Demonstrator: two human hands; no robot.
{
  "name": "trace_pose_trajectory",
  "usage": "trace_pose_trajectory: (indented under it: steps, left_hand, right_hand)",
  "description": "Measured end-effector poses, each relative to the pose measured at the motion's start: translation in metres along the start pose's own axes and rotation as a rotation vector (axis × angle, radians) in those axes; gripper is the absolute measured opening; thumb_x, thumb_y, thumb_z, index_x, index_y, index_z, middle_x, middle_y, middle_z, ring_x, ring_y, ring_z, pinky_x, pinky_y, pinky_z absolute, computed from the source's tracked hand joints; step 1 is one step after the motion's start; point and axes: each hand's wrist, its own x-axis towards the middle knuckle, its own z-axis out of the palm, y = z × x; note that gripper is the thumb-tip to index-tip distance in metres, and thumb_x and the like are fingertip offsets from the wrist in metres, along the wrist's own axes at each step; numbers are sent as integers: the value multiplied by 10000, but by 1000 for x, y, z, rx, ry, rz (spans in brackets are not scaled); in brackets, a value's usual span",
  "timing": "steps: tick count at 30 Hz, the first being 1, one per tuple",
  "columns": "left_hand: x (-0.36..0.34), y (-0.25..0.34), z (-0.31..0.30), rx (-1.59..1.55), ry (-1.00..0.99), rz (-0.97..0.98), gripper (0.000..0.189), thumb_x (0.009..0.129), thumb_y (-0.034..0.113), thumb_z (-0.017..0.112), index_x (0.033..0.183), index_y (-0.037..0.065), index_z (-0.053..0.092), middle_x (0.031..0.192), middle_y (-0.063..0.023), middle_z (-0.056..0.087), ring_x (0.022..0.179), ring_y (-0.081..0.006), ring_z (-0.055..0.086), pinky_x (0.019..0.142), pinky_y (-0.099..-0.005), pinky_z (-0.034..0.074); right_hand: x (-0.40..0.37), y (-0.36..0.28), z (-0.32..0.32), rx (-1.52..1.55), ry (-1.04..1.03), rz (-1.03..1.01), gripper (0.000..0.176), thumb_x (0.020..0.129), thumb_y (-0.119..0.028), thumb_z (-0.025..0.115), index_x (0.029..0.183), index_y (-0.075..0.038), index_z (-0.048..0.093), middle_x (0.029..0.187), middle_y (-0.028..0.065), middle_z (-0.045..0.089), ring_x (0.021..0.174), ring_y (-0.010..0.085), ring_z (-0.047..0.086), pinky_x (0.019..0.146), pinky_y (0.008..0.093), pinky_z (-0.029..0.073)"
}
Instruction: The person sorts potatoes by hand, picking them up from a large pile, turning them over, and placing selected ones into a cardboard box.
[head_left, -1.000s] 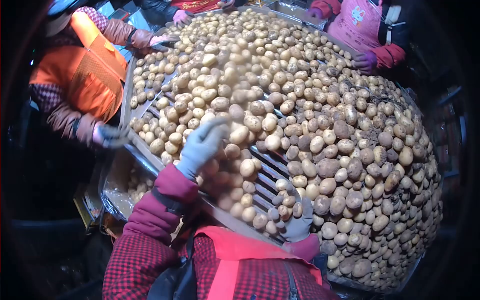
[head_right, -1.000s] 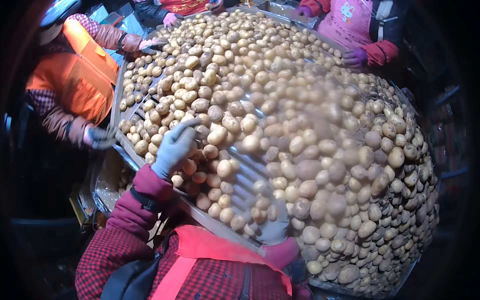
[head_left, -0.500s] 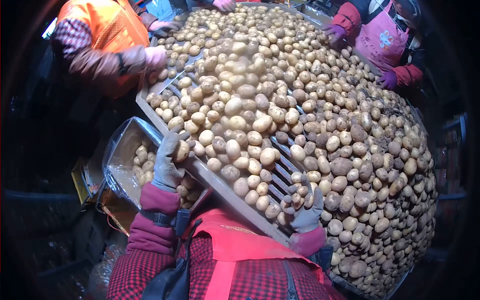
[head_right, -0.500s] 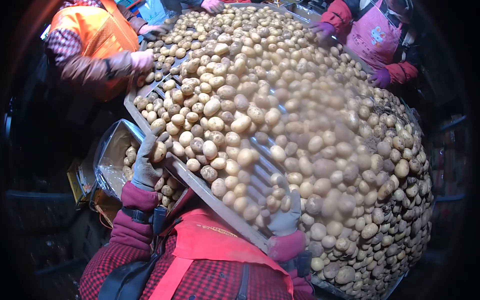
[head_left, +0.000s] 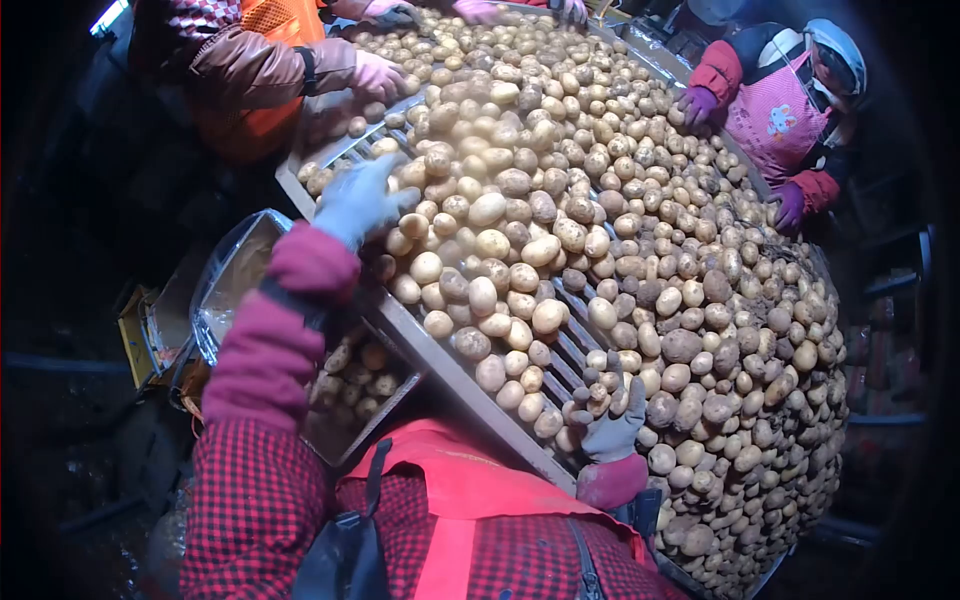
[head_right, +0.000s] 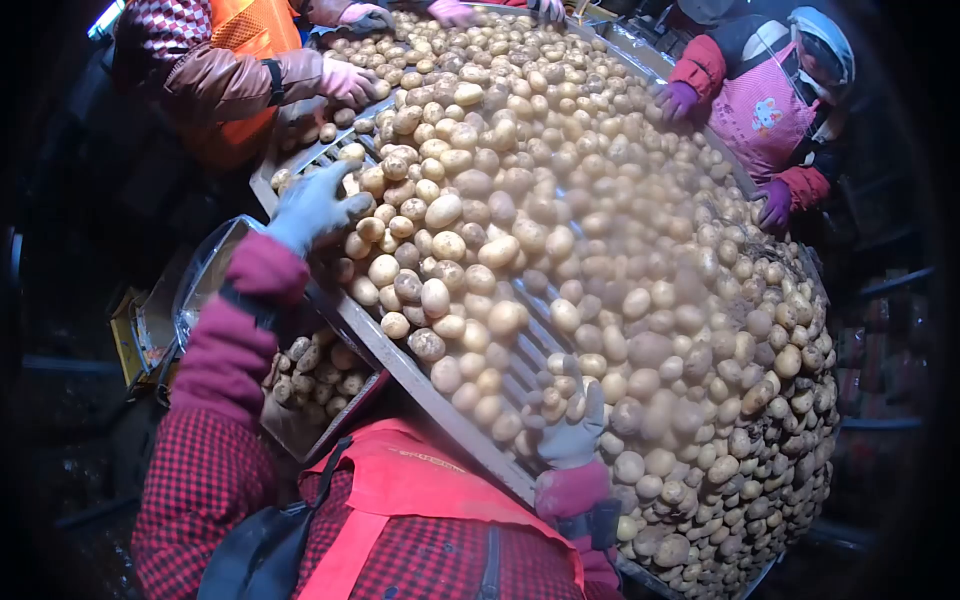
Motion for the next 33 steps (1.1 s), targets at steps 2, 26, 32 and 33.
trace_pose_trajectory:
  steps: [2, 26, 32, 33]
  left_hand:
    - [47, -12, 13, 256, -106, 128, 670, 825, 467, 764, 1378, 121, 609, 1276, -233, 665, 1175, -397, 643, 1034, -484, 484]
    - [-112, -22, 33, -1665, 112, -263, 601, 1071, 547, 430, 1291, 14, 602, 1071, -132, 710, 830, -227, 728, 718, -338, 604]
    - [-169, -36, 46, -1704, 343, -222, 598, 1079, 532, 424, 1370, 19, 521, 1186, -200, 691, 897, -265, 738, 698, -342, 646]
    - [-174, -45, 48, -1789, 338, -250, 599, 1074, 532, 437, 1372, 18, 515, 1184, -207, 688, 901, -275, 739, 695, -350, 650]
  right_hand:
    - [0, -2, -2, 14, 5, -16, 547, 1022, -537, 492, 1489, -253, 477, 1301, 85, 531, 1002, 192, 513, 827, 391, 451]
    - [7, -4, 5, -18, -37, -41, 459, 1023, -514, 536, 1374, -222, 580, 1196, 56, 551, 983, 173, 519, 657, 305, 465]
    - [7, -8, -2, -75, -2, -41, 565, 1031, -545, 484, 1513, -249, 460, 1352, 80, 625, 1012, 200, 607, 677, 323, 480]
    - [6, -8, -1, -107, 13, -48, 564, 1037, -536, 482, 1523, -253, 446, 1353, 76, 621, 1008, 201, 614, 679, 322, 485]
